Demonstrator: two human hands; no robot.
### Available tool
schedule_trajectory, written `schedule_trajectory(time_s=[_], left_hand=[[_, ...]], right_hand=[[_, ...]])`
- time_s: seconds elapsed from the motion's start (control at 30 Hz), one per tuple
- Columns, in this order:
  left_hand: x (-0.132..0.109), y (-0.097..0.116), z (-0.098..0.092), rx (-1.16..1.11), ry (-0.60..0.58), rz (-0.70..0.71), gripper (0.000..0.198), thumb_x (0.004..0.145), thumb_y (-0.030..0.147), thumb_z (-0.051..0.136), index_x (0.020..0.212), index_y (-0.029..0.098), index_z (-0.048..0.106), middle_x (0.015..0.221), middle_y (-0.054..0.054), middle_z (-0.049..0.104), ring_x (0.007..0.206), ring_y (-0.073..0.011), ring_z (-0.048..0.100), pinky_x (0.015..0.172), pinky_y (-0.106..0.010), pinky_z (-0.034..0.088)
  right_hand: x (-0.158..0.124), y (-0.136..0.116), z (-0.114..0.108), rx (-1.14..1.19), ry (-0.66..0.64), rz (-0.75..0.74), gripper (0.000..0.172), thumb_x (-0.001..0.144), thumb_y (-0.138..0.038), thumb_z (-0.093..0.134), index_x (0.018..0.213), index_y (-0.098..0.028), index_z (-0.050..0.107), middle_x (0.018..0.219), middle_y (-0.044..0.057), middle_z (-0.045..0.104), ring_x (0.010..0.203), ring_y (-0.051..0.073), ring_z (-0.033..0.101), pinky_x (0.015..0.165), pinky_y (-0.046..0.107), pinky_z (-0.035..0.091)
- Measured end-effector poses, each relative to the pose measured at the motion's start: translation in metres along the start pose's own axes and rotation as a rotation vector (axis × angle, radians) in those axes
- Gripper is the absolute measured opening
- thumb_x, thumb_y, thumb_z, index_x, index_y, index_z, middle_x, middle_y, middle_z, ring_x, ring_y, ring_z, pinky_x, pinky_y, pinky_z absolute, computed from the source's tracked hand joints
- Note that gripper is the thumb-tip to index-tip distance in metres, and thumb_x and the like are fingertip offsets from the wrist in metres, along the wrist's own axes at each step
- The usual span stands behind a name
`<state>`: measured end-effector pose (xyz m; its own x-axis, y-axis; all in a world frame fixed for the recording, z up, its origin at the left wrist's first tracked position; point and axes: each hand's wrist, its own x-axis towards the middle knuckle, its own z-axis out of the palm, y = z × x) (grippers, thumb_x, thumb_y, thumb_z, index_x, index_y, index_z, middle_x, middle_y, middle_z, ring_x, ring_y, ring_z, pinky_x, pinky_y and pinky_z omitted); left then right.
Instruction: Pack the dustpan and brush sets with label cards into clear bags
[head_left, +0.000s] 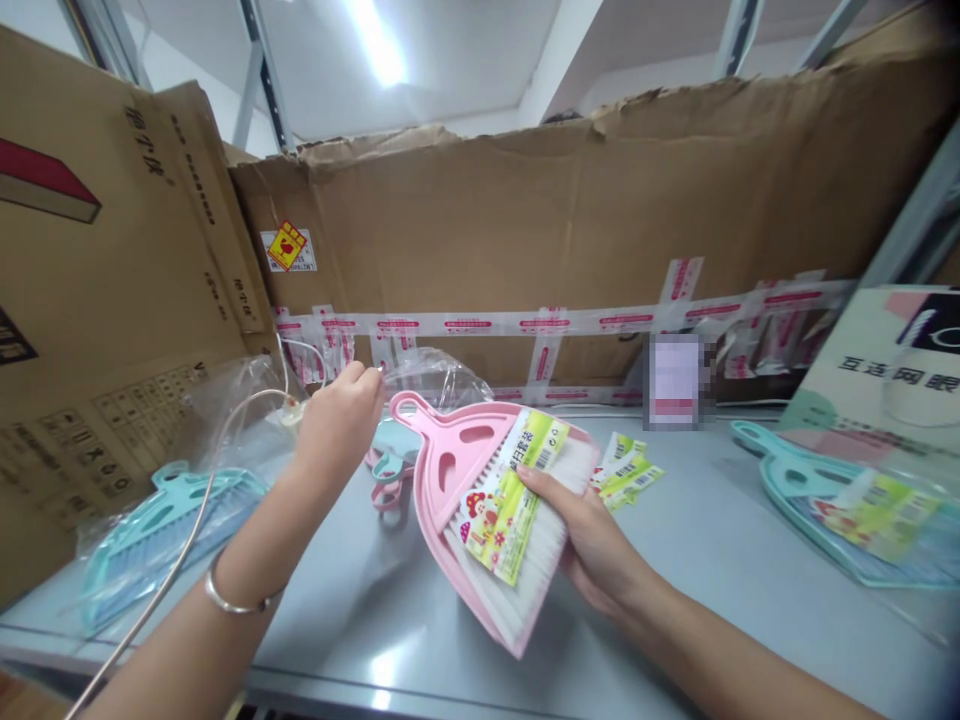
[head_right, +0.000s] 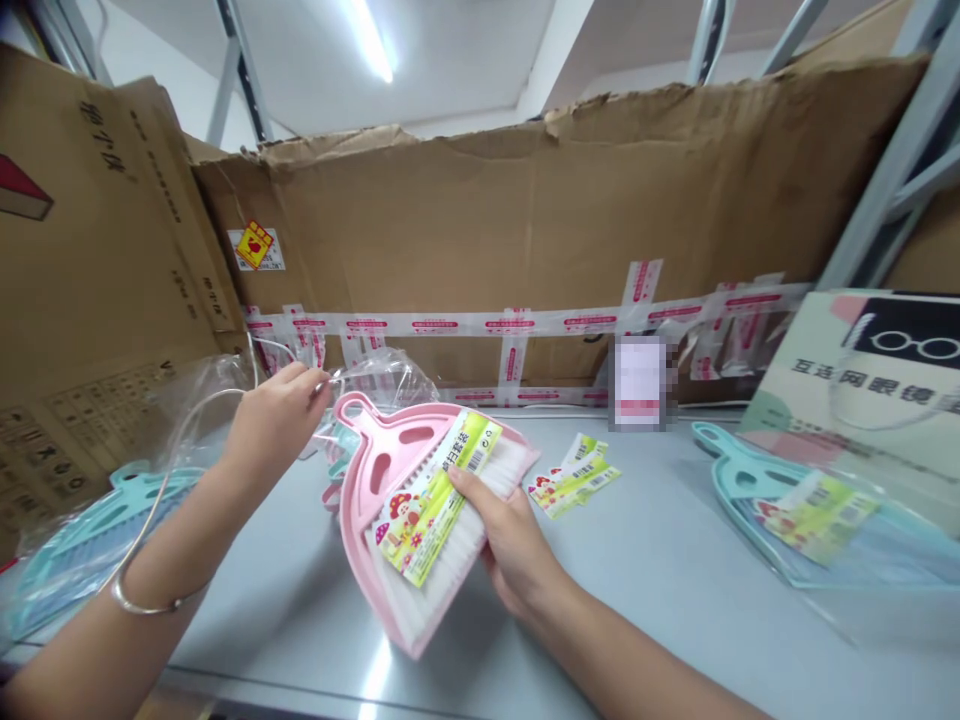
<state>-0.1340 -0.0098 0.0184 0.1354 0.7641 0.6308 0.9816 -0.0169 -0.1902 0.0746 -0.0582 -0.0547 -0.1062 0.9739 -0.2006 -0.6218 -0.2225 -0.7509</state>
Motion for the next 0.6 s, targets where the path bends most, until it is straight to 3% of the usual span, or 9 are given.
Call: schedule_trajectory(time_s=[0.2, 0.37, 0.6], left_hand=[[-0.013, 0.026, 0.004, -0.111, -0.021, 0.144, 0.025, 0.088, 0.023, 0.040, 0.079, 0.017, 0.063, 0.073, -0.007, 0.064, 0.057, -0.0151, 0.056, 0.047, -0.024, 0.027], [-0.021, 0.052, 0.004, -0.118, -0.045, 0.324, 0.025, 0.086, 0.021, 0.043, 0.072, 0.016, 0.062, 0.063, -0.006, 0.061, 0.047, -0.0130, 0.049, 0.043, -0.025, 0.017], [-0.037, 0.040, 0.006, -0.120, -0.006, 0.418, 0.025, 0.088, 0.023, 0.040, 0.088, 0.018, 0.065, 0.067, -0.006, 0.061, 0.047, -0.0133, 0.048, 0.043, -0.026, 0.015]], right_hand=[[0.000, 0.006, 0.002, -0.043, -0.010, 0.072, 0.036, 0.069, -0.021, 0.071, 0.103, -0.014, 0.062, 0.089, 0.009, 0.072, 0.078, 0.023, 0.069, 0.077, 0.036, 0.056], [0.003, 0.009, 0.002, -0.044, -0.046, 0.101, 0.037, 0.068, -0.020, 0.071, 0.103, -0.014, 0.062, 0.091, 0.009, 0.072, 0.082, 0.024, 0.069, 0.078, 0.036, 0.056], [0.014, 0.012, -0.004, 0.096, 0.037, -0.016, 0.045, 0.069, -0.021, 0.071, 0.111, -0.019, 0.058, 0.096, 0.006, 0.071, 0.088, 0.022, 0.068, 0.079, 0.034, 0.056]])
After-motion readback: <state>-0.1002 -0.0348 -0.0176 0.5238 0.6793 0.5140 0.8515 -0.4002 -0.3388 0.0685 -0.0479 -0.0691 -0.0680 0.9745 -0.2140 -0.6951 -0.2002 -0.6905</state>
